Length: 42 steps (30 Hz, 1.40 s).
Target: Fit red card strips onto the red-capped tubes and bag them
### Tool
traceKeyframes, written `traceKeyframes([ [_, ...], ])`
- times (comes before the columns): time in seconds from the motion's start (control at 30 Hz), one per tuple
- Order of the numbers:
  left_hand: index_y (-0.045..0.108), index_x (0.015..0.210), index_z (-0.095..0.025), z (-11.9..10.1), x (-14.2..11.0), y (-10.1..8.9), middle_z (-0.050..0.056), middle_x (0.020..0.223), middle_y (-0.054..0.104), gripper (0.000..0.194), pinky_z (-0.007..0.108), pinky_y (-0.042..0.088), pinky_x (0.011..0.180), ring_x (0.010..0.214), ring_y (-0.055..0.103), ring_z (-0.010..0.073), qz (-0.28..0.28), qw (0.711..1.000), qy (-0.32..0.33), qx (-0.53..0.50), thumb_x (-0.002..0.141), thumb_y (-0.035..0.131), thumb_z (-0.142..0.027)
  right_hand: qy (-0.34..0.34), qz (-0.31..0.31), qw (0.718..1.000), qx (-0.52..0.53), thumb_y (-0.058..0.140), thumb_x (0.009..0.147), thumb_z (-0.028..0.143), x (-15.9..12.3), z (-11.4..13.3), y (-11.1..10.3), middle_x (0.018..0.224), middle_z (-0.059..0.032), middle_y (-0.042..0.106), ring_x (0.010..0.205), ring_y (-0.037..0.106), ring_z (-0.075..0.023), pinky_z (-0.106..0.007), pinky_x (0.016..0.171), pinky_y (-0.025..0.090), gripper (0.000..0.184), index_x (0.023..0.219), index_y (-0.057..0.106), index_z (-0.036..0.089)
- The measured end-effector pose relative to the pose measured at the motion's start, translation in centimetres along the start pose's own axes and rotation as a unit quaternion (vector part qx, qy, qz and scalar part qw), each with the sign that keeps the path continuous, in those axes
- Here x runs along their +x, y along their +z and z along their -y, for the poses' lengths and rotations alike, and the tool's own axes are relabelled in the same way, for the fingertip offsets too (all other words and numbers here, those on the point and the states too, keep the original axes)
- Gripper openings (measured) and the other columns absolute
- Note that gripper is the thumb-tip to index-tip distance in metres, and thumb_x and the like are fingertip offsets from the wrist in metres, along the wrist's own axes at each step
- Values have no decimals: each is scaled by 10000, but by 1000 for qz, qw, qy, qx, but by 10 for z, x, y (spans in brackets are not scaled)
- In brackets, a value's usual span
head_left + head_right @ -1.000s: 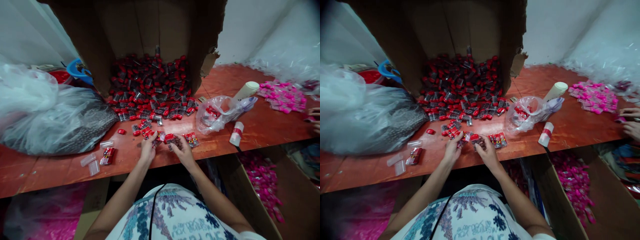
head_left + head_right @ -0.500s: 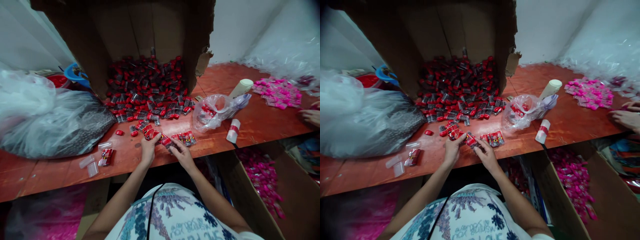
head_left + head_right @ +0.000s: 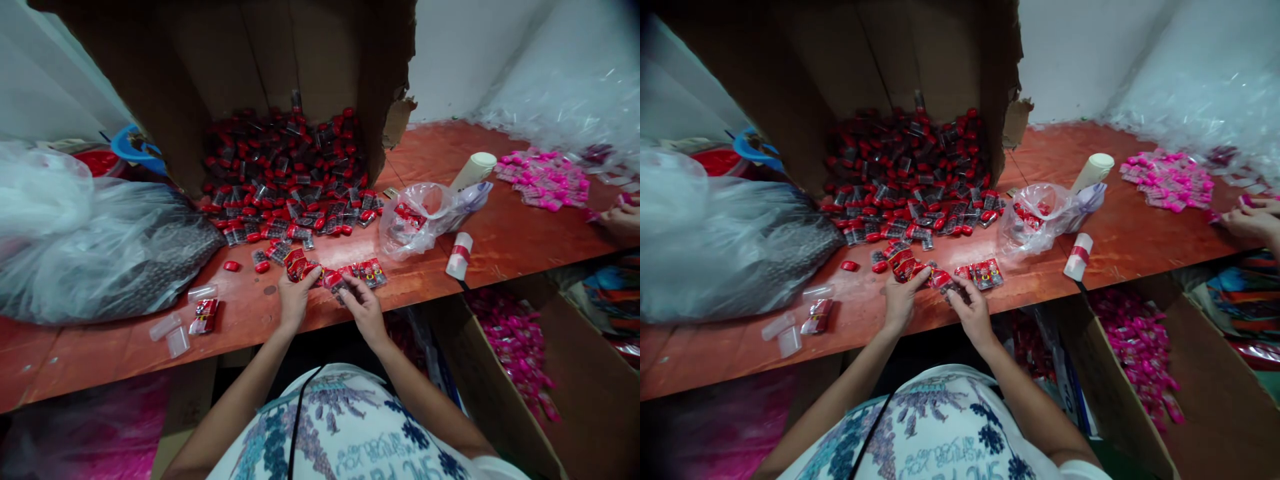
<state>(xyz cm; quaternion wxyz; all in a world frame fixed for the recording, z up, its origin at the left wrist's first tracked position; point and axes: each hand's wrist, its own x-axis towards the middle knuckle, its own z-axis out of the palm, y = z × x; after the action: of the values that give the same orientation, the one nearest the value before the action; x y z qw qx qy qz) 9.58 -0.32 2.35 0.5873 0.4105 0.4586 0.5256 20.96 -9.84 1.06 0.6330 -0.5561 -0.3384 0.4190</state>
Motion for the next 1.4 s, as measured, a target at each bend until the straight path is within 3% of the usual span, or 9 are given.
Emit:
traceKeyframes([
  [0.13, 636, 787, -141, 1, 0, -1, -4, 723, 658, 270, 298, 508, 702, 651, 625, 141, 3, 1000, 5, -2, 597, 789, -258, -53, 51, 992, -102, 585, 834, 278, 3, 1, -9, 1066, -42, 609, 871, 593, -160, -271, 740, 501, 315, 1145, 635, 261],
  [0.27, 633, 795, -143, -1, 0, 1, -1, 733, 656, 256, 290, 502, 691, 662, 622, 140, 22, 999, -14, -20, 611, 782, -242, -78, 75, 984, -139, 556, 860, 273, 8, 2, -17, 1036, -44, 599, 888, 585, -159, -263, 726, 497, 323, 1175, 625, 285],
  [0.4, 637, 817, -146, -2, -2, 4, -1, 752, 663, 280, 263, 487, 688, 667, 616, 127, 62, 994, -62, -70, 591, 792, -203, -72, 64, 989, -111, 564, 859, 282, 12, 2, -19, 1071, -43, 599, 914, 593, -161, -271, 750, 502, 314, 1166, 629, 284],
  [0.57, 652, 818, -135, 0, -8, 4, 7, 745, 677, 337, 288, 490, 722, 674, 625, 145, 101, 987, -110, -60, 527, 817, -168, -36, 52, 995, -81, 598, 838, 312, 11, 0, -15, 1046, -45, 634, 886, 609, -169, -304, 781, 509, 327, 1160, 618, 258],
  [0.77, 647, 1007, -163, -3, -8, 1, 10, 813, 701, 558, 320, 488, 790, 745, 649, 164, 148, 978, -136, -55, 481, 830, -131, -20, 34, 997, -61, 647, 795, 340, 10, 0, -13, 984, -40, 658, 900, 618, -186, -342, 829, 512, 271, 1044, 660, 235],
  [0.9, 664, 902, -143, -3, -8, 3, 20, 781, 699, 448, 311, 495, 743, 702, 645, 166, 154, 976, -151, -35, 487, 832, -156, 26, 33, 999, -4, 633, 799, 351, 8, -2, -13, 937, -34, 684, 825, 644, -179, -347, 779, 541, 313, 1085, 635, 222],
  [1.07, 657, 794, -133, 3, -12, 7, 9, 726, 684, 327, 274, 494, 680, 652, 626, 148, 138, 980, -140, 6, 518, 825, -179, -63, -14, 990, -125, 613, 820, 306, 3, -4, -10, 1031, -61, 662, 961, 611, -206, -355, 844, 507, 241, 1047, 666, 243],
  [1.27, 661, 961, -140, 1, -13, 9, 24, 805, 702, 500, 297, 504, 746, 720, 651, 165, 147, 972, -176, -45, 490, 830, -135, 30, -21, 998, 44, 636, 799, 312, 7, -5, -8, 961, -37, 681, 881, 640, -176, -323, 788, 537, 280, 1060, 612, 216],
  [1.4, 676, 920, -148, 1, -16, 12, 28, 822, 708, 436, 297, 498, 772, 751, 654, 166, 158, 970, -174, -58, 510, 823, -136, 20, -50, 998, 16, 662, 774, 335, 9, -7, -11, 917, -30, 648, 845, 618, -165, -298, 760, 536, 255, 991, 634, 205],
])
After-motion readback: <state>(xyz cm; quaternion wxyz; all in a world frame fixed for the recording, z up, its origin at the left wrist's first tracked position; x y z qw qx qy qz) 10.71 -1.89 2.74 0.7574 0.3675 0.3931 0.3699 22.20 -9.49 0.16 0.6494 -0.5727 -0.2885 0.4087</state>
